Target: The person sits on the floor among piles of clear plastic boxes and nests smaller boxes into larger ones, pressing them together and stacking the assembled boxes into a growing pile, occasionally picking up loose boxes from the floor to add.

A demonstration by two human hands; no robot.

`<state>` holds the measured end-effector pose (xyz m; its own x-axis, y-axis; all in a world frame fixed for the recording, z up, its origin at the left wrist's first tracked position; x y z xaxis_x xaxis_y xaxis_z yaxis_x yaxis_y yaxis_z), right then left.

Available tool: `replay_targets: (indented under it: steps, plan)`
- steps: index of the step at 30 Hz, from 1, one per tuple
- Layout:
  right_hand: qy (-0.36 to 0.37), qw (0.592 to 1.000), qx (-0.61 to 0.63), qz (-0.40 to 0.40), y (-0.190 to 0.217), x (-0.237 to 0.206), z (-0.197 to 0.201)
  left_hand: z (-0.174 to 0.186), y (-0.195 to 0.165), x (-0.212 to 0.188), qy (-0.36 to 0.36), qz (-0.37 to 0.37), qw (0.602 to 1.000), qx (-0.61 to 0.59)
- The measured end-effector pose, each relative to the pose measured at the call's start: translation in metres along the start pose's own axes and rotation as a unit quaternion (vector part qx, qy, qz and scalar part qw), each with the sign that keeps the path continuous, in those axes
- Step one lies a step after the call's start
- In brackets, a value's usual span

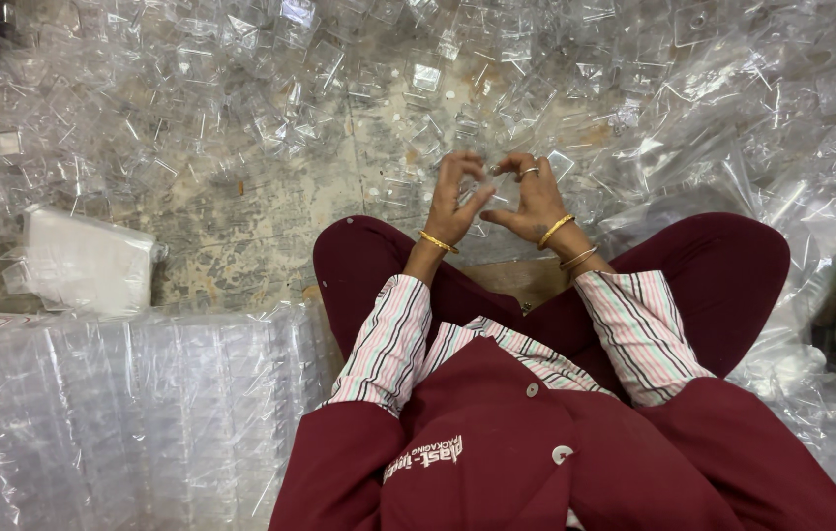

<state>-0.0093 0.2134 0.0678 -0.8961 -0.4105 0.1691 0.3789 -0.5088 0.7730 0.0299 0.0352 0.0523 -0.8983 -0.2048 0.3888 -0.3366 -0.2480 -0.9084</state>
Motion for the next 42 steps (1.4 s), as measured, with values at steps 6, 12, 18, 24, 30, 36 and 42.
replay_targets:
  steps: [6, 12, 18, 24, 30, 36, 42]
  plan:
    - [-0.003, 0.997, -0.073, 0.015, 0.001, -0.002, 0.002, 0.005, -0.003, 0.001, 0.022, -0.004, 0.999, 0.023]
    - [-0.008, 0.995, -0.096, 0.028, 0.001, -0.002, 0.001, 0.005, -0.003, 0.001, 0.030, 0.031, 0.999, -0.008]
    - [0.001, 0.993, -0.105, 0.046, -0.002, -0.003, 0.000, 0.005, -0.001, 0.002, 0.034, -0.002, 0.999, 0.024]
    - [0.004, 0.992, -0.108, 0.070, 0.000, -0.003, -0.004, -0.007, 0.013, -0.005, 0.003, 0.028, 0.994, 0.105]
    - [-0.093, 0.994, -0.018, -0.060, -0.014, 0.006, 0.006, 0.015, 0.030, -0.001, -0.230, 0.060, 0.970, 0.059]
    - [-0.171, 0.931, 0.292, -0.134, -0.033, 0.011, 0.011, -0.021, 0.040, -0.028, 0.286, 0.008, 0.892, 0.349]
    - [-0.153, 0.940, 0.269, -0.146, -0.030, 0.012, 0.016, 0.004, 0.054, -0.002, -0.052, 0.061, 0.968, 0.236]
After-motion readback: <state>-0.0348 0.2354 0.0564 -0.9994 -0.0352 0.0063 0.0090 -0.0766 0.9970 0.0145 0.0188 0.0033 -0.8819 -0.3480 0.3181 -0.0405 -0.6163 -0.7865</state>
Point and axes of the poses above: each hand's wrist, its own x-axis towards the middle knuckle, its own z-axis out of the back of the hand, y = z × x, the point moved 2 cm from there along x, towards the middle knuckle, and after that the axes turned 8 degrees about -y, right-handed, at the moved point
